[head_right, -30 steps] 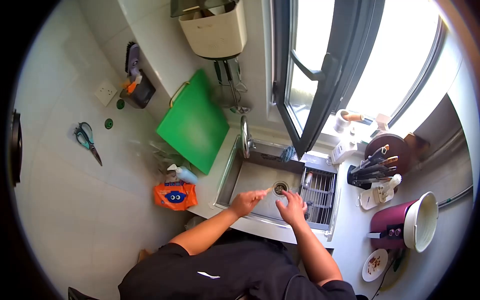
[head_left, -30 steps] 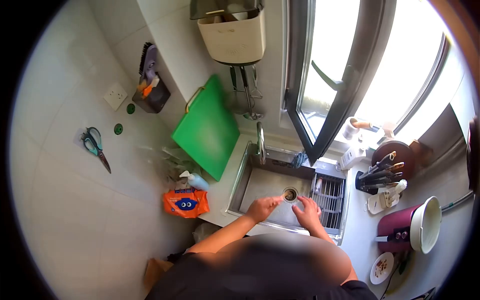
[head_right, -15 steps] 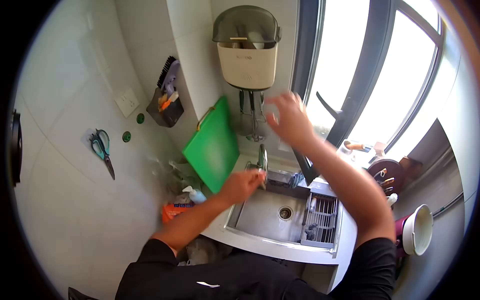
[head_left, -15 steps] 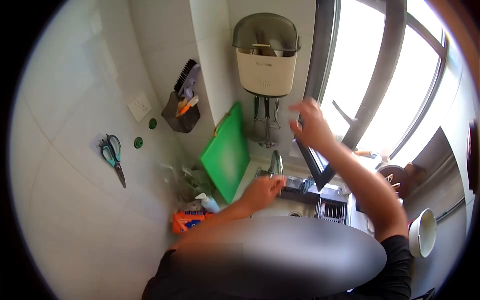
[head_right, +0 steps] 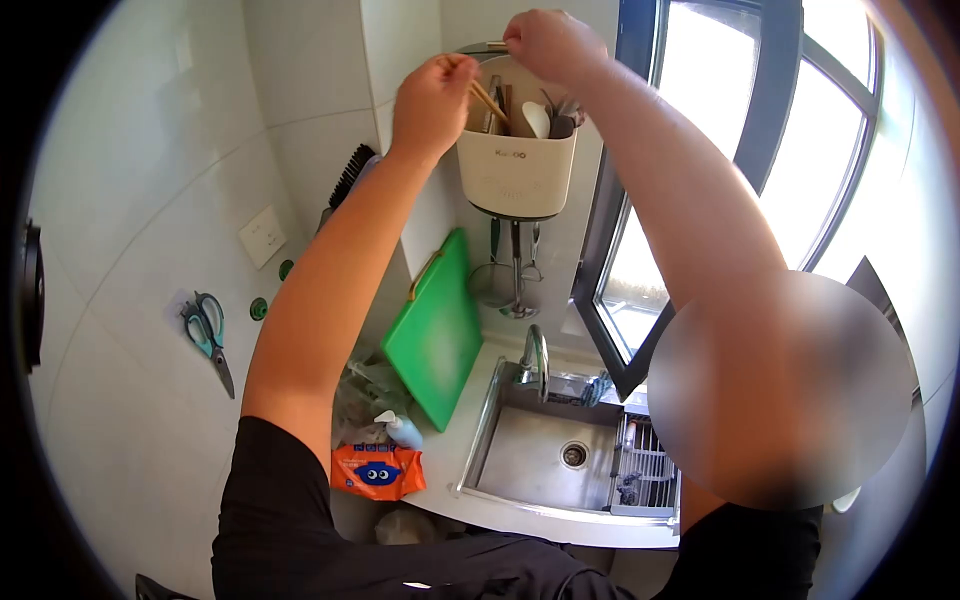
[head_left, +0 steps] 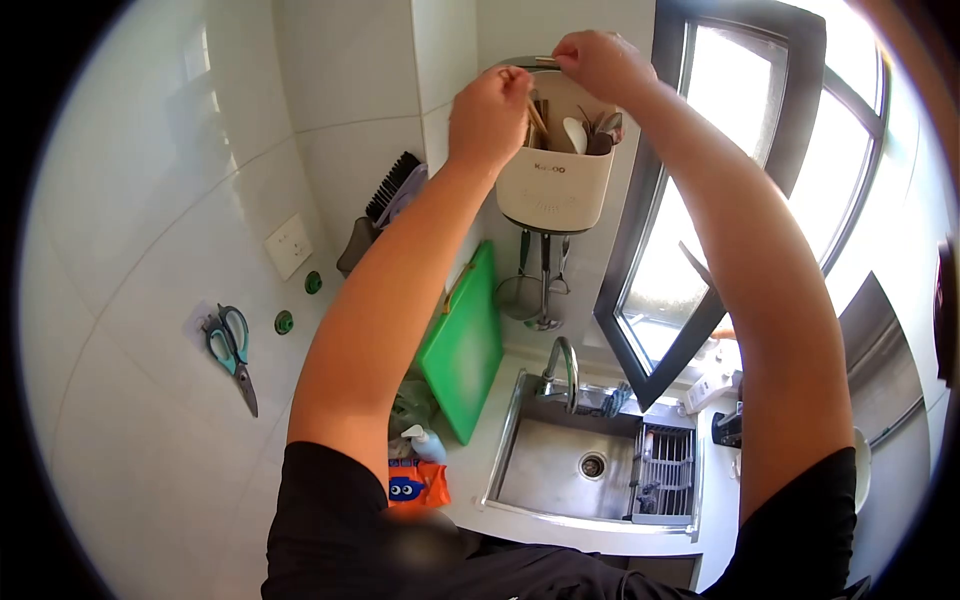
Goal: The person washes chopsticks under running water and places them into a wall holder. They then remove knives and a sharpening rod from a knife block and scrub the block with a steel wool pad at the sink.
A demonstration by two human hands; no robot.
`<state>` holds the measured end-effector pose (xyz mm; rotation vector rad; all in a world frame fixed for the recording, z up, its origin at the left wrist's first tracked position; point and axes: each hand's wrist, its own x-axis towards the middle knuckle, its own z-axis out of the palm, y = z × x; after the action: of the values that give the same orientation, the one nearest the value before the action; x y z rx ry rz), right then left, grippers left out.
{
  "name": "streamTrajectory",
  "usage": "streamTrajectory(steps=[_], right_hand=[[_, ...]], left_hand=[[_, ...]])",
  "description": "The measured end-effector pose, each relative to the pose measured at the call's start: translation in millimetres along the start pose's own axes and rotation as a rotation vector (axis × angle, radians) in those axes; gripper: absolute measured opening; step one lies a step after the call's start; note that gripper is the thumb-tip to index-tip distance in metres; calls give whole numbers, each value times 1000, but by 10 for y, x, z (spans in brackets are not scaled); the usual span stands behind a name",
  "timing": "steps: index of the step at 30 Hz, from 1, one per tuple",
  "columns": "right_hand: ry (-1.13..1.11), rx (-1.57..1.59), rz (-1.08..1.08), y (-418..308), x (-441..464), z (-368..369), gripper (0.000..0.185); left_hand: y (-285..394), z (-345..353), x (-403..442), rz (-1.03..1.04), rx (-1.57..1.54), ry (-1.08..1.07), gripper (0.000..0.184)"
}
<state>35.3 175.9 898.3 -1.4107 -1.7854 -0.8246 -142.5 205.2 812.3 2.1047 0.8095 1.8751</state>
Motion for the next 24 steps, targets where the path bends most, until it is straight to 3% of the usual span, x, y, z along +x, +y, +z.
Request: streamTrajectory(steps=[3, 5, 7, 8, 10, 12, 13, 14, 15, 16, 20, 22, 24], right_hand=[[-298, 15, 57, -3, 262, -112, 26], [-285, 5, 0, 205, 471, 125, 26], [-281, -3, -49, 237, 455, 184, 26], [-294, -29, -37, 172, 440, 138, 27], [-328, -59, -10, -28, 246, -17, 28], [-366, 74, 117, -280, -159, -186, 28], [-397, 11, 109, -374, -318, -204, 24], [-431, 13, 140, -337, -470, -78, 24], [-378, -103, -19, -265, -631, 74, 25], [-323, -220, -180, -191, -791, 193, 25], [20, 163, 58, -199, -1414, 456, 31], [257, 371, 176, -159, -2036, 582, 25], [24, 697, 612, -378, -2957, 193, 34]], left_hand=[[-229, 355, 312, -97, 88, -154, 34], [-398, 610, 466, -160, 190, -262, 37], [-575, 864, 479, -96, 539, -375, 42], [-622, 940, 429, -96, 531, -390, 42], [-605, 1008, 195, -117, 358, -138, 42], [-487, 1016, -224, -18, 240, 273, 38], [-496, 1044, -483, -38, 236, 235, 38], [-492, 1063, -746, -1, 74, 356, 34], [-476, 1090, -1036, 31, -87, 481, 32], [-401, 1101, -1395, -36, -173, 355, 30], [-105, 1100, -2805, -224, -476, -85, 28], [11, 1018, -3535, -319, -602, -314, 26], [-106, 1036, -4411, -523, -751, -532, 22]])
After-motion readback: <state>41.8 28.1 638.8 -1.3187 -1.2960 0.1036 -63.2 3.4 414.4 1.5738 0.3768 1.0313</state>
